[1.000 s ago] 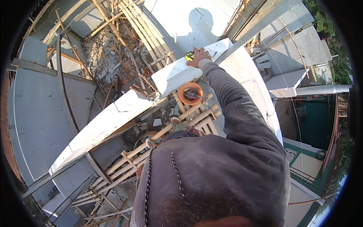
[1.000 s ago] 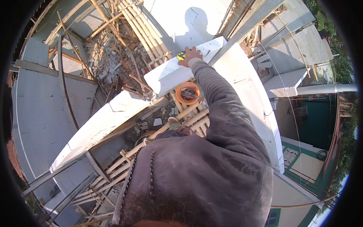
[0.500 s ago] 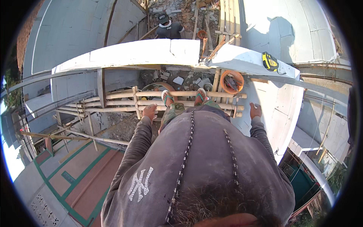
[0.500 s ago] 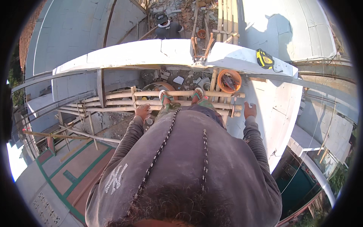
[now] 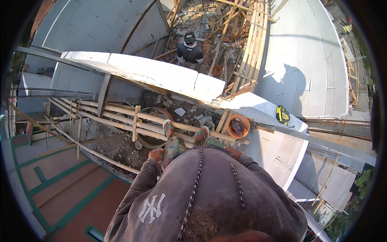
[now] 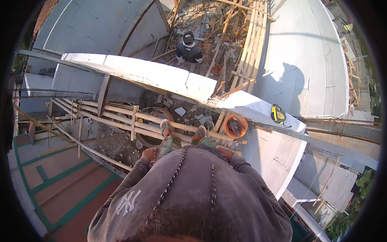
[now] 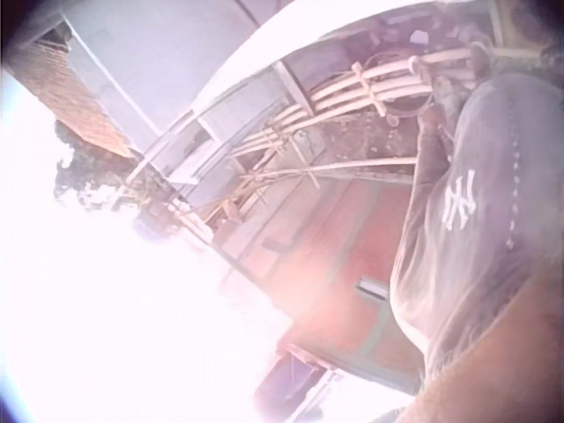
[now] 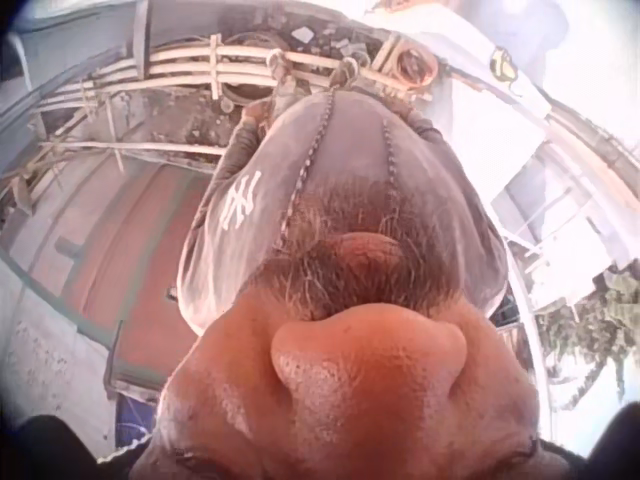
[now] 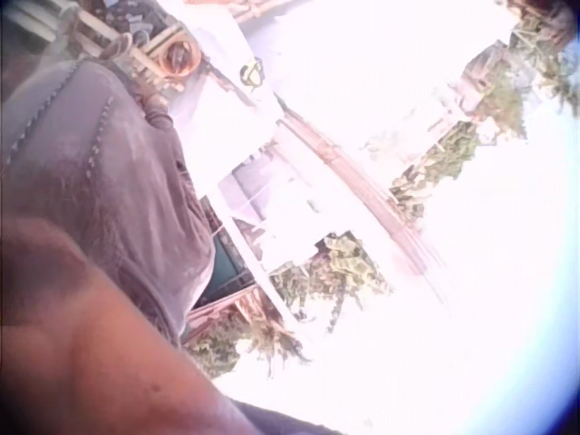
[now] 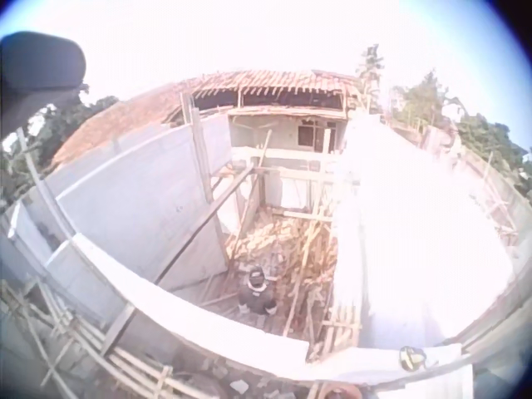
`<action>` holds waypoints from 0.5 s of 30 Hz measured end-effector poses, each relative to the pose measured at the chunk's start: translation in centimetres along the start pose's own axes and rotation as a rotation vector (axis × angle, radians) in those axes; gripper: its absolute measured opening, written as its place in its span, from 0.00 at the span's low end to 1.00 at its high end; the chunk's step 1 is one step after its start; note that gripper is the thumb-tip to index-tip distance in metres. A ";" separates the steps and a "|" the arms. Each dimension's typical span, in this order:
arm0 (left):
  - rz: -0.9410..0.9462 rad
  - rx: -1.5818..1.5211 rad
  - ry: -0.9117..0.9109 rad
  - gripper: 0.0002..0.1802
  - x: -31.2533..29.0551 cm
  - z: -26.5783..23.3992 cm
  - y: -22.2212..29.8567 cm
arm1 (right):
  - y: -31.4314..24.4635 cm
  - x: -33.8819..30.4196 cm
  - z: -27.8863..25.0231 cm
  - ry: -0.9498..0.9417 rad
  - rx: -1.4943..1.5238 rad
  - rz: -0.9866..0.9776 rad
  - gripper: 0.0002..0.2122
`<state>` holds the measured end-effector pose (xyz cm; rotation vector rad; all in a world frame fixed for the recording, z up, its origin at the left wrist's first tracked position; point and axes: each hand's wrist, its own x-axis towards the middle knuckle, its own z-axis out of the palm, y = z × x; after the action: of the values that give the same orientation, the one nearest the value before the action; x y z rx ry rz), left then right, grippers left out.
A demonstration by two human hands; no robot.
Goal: The person places a lightweight concrete block on a wall, applies mortar from a bucket with a trowel, and uses a tape measure to check the alignment.
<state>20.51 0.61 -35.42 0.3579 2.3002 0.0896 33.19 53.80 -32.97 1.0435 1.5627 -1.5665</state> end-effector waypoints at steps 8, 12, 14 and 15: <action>-0.505 -1.037 0.121 0.21 0.7 -2.6 3.1 | 0.8 0.9 -1.8 -0.110 0.215 0.008 0.21; -0.562 -1.248 0.139 0.20 0.4 0.0 0.7 | 2.3 -1.2 -2.2 0.004 -0.168 0.046 0.19; -0.593 -1.226 0.138 0.20 0.2 2.0 -1.1 | 2.6 -1.5 -1.7 0.003 -0.291 0.068 0.19; -0.608 -1.175 0.130 0.21 0.3 2.0 -1.8 | 2.4 -1.2 -1.2 0.000 -0.338 0.067 0.19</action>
<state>21.38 -1.13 -37.27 -0.9410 1.9713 1.0904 35.99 54.84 -32.91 0.8955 1.7004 -1.2040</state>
